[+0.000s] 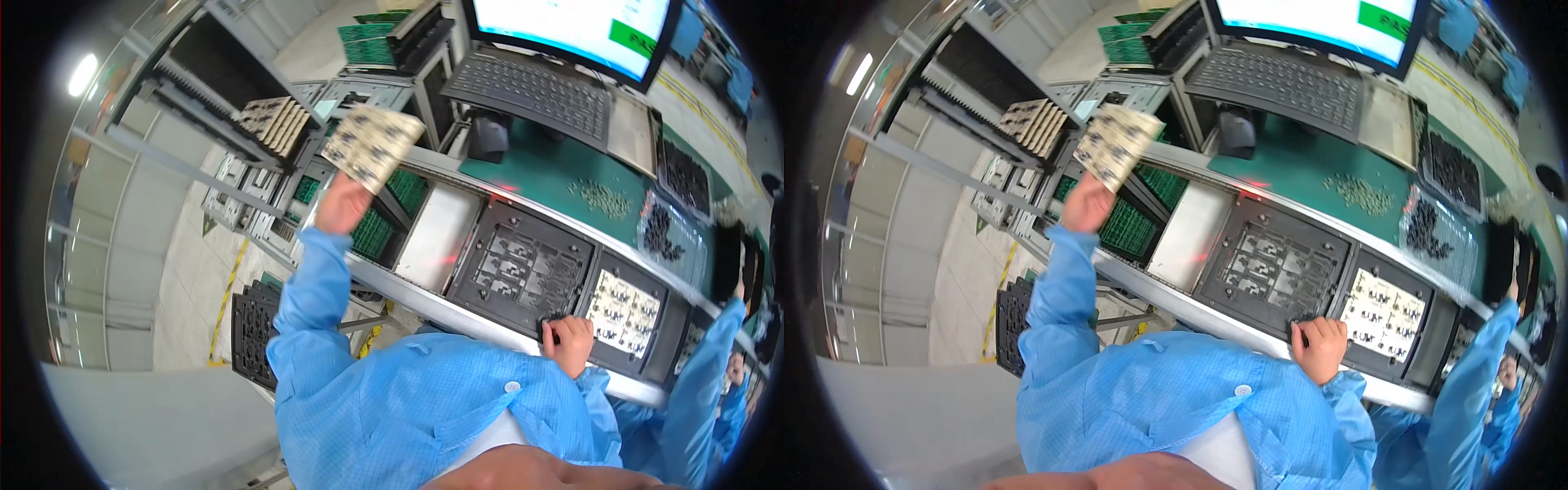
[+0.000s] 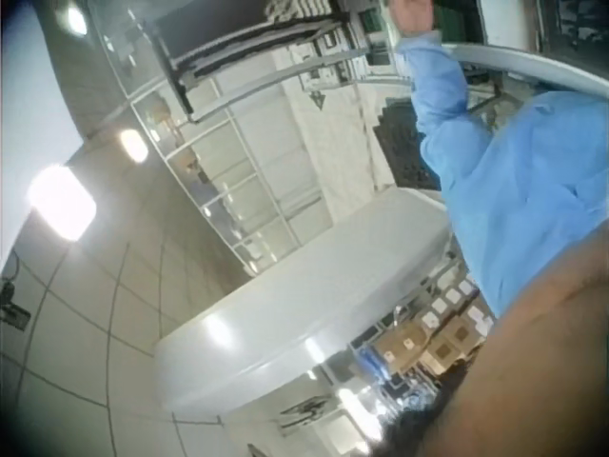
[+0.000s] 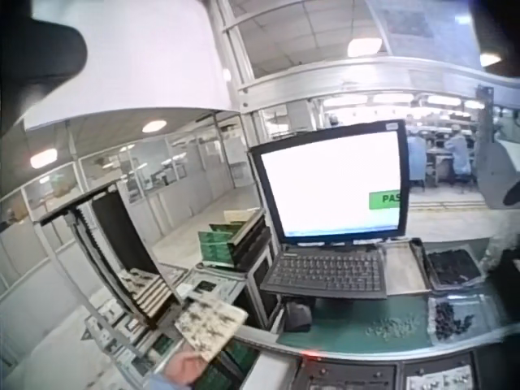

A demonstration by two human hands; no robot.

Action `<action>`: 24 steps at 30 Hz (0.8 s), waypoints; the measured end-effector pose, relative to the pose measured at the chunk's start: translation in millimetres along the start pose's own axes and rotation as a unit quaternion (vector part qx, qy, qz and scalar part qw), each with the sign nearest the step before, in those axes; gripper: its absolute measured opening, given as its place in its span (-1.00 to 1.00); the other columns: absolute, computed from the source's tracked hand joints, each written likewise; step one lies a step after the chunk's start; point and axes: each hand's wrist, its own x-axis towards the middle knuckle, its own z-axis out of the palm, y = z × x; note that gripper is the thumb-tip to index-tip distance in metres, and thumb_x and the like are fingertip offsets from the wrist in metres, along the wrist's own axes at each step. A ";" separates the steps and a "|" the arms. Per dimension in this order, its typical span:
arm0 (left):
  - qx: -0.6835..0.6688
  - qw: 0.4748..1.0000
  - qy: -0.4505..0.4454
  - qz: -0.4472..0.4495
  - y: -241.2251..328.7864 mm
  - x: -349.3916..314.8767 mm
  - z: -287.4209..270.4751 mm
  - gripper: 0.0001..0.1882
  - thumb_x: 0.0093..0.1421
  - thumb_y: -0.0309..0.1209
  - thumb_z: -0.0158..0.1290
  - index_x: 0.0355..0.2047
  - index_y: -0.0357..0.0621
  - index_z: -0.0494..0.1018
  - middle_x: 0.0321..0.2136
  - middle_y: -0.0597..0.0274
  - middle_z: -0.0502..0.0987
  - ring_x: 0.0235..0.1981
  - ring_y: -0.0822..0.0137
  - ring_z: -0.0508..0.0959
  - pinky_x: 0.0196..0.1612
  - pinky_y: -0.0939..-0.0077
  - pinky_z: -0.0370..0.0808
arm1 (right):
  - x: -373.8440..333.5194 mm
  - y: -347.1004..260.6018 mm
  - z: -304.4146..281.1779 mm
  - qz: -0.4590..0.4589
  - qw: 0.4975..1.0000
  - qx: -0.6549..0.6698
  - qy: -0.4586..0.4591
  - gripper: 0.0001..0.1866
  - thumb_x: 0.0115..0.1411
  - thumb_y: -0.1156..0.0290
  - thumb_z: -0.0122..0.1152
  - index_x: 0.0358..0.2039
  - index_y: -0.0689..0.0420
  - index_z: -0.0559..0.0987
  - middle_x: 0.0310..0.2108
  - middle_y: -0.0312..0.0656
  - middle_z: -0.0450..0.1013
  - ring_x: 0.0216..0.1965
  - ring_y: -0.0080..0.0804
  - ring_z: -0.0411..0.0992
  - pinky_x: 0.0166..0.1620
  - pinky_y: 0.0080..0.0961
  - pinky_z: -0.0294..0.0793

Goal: The person assembles circuit boards on a conveyor line by placing boards onto fixtures, inserting small electronic components into them by hand, scanning barcodes, and stacking plastic carrier trays.

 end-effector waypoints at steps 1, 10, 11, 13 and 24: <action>0.055 0.998 -0.012 -0.010 -24.8 -15.6 15.0 -0.20 0.28 -0.72 -0.04 0.52 -0.22 0.00 0.42 0.01 0.30 0.35 0.12 0.45 0.37 0.25 0.47 | 2.2 -2.8 -1.0 -0.007 1.000 -0.001 0.002 -0.86 0.06 0.42 0.48 -0.52 0.04 0.63 -0.52 -0.24 0.44 -0.41 -0.17 0.44 -0.21 -0.25 0.33; 0.099 0.992 0.052 -0.060 -137.0 -25.7 76.7 -0.32 0.37 -0.69 0.04 0.44 -0.05 0.16 0.25 0.15 0.47 0.21 0.26 0.55 0.21 0.34 0.60 | 4.2 -8.2 -6.4 -0.063 0.995 -0.006 0.078 -0.83 0.02 0.44 0.52 -0.51 0.04 0.61 -0.54 -0.31 0.43 -0.45 -0.28 0.44 -0.22 -0.30 0.37; 0.097 0.992 0.051 -0.056 -141.5 -20.3 79.6 -0.37 0.37 -0.69 0.05 0.40 -0.07 0.21 0.21 0.15 0.49 0.17 0.27 0.57 0.19 0.38 0.62 | 2.8 -6.4 -5.0 -0.057 0.995 -0.003 0.083 -0.83 0.02 0.44 0.52 -0.51 0.04 0.62 -0.55 -0.30 0.44 -0.46 -0.27 0.45 -0.23 -0.31 0.38; 0.095 0.993 0.057 -0.049 -146.4 -13.1 84.5 -0.38 0.37 -0.69 0.05 0.39 -0.08 0.22 0.21 0.14 0.49 0.16 0.27 0.58 0.19 0.38 0.62 | 1.4 -5.8 -3.6 -0.048 0.995 0.000 0.091 -0.83 0.02 0.44 0.52 -0.51 0.04 0.62 -0.55 -0.30 0.44 -0.46 -0.27 0.45 -0.23 -0.31 0.37; 0.108 0.990 0.083 -0.026 -156.7 3.4 104.0 -0.41 0.38 -0.67 0.06 0.37 -0.11 0.20 0.22 0.12 0.45 0.19 0.26 0.55 0.25 0.35 0.59 | 1.6 -1.0 -3.0 -0.033 0.994 0.022 0.097 -0.83 0.03 0.42 0.53 -0.54 0.04 0.63 -0.56 -0.31 0.43 -0.47 -0.29 0.44 -0.27 -0.31 0.36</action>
